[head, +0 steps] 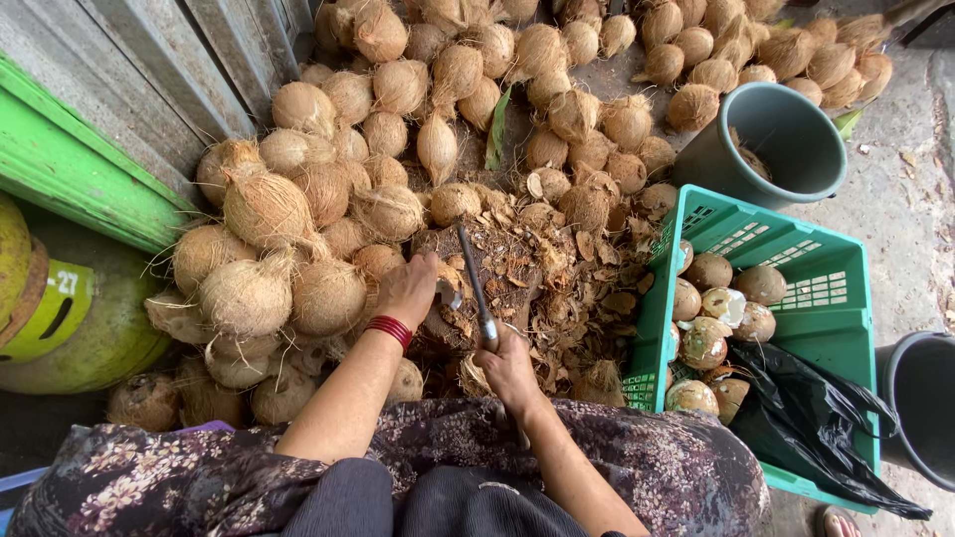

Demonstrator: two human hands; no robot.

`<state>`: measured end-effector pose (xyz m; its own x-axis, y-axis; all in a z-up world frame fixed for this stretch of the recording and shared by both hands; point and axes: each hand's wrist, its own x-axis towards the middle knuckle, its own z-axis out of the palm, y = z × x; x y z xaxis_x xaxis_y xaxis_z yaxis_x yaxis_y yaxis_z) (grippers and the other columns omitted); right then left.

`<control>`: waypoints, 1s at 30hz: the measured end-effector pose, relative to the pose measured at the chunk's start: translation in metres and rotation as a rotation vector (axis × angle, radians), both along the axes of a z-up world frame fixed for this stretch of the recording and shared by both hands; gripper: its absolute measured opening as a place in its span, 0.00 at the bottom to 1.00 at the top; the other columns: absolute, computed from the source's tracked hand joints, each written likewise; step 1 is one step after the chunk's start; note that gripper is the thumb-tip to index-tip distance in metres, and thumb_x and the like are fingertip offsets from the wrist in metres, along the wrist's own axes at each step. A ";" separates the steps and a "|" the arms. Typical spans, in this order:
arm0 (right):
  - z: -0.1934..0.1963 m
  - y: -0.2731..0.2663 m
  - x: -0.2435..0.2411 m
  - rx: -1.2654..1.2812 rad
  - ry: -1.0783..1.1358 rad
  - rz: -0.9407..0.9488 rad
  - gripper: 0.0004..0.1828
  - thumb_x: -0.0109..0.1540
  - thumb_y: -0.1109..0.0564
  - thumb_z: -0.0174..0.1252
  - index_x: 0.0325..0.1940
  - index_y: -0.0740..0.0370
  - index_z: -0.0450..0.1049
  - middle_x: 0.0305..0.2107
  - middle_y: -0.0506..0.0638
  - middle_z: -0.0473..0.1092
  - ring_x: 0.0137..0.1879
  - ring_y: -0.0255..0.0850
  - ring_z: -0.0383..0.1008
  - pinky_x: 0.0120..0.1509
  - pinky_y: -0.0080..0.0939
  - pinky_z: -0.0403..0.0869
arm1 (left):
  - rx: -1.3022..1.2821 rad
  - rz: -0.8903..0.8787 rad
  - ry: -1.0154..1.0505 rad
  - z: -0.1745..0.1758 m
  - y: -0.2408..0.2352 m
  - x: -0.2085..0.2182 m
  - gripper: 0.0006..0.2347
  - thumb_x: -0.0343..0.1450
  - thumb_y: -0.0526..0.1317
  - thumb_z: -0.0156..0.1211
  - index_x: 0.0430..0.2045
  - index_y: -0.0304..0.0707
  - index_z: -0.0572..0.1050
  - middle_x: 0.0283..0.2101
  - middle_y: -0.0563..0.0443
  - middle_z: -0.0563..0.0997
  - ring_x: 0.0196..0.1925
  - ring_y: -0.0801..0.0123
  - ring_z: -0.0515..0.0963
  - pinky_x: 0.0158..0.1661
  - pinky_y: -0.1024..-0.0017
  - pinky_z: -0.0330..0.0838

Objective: The person uses a machete to peel the husk off coconuts and then cracks them open. They place the cracked coconuts into a green crate while working on a wooden stump surrounded by a large pile of coconuts.

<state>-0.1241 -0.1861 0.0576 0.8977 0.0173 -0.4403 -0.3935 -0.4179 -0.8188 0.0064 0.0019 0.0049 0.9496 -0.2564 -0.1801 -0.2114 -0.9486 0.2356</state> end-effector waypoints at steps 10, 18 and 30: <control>-0.030 0.003 0.005 -0.345 -0.097 -0.018 0.25 0.58 0.66 0.57 0.56 0.62 0.55 0.30 0.59 0.75 0.25 0.42 0.74 0.27 0.44 0.76 | -0.454 0.334 0.238 0.038 0.018 -0.038 0.12 0.70 0.41 0.66 0.46 0.46 0.78 0.40 0.46 0.79 0.37 0.64 0.77 0.40 0.66 0.77; -0.027 0.005 0.005 -0.497 0.058 0.091 0.24 0.64 0.62 0.52 0.61 0.62 0.51 0.30 0.62 0.75 0.28 0.46 0.74 0.29 0.43 0.76 | -0.676 0.374 0.221 0.029 0.008 -0.054 0.12 0.71 0.39 0.61 0.48 0.39 0.75 0.45 0.45 0.82 0.43 0.61 0.84 0.44 0.64 0.83; -0.035 -0.014 -0.013 0.123 0.058 -0.058 0.07 0.61 0.57 0.60 0.40 0.63 0.74 0.29 0.45 0.73 0.31 0.32 0.72 0.36 0.37 0.74 | -0.194 -0.022 -0.438 -0.026 -0.002 -0.026 0.17 0.65 0.28 0.69 0.46 0.50 0.79 0.50 0.54 0.80 0.49 0.61 0.76 0.53 0.71 0.78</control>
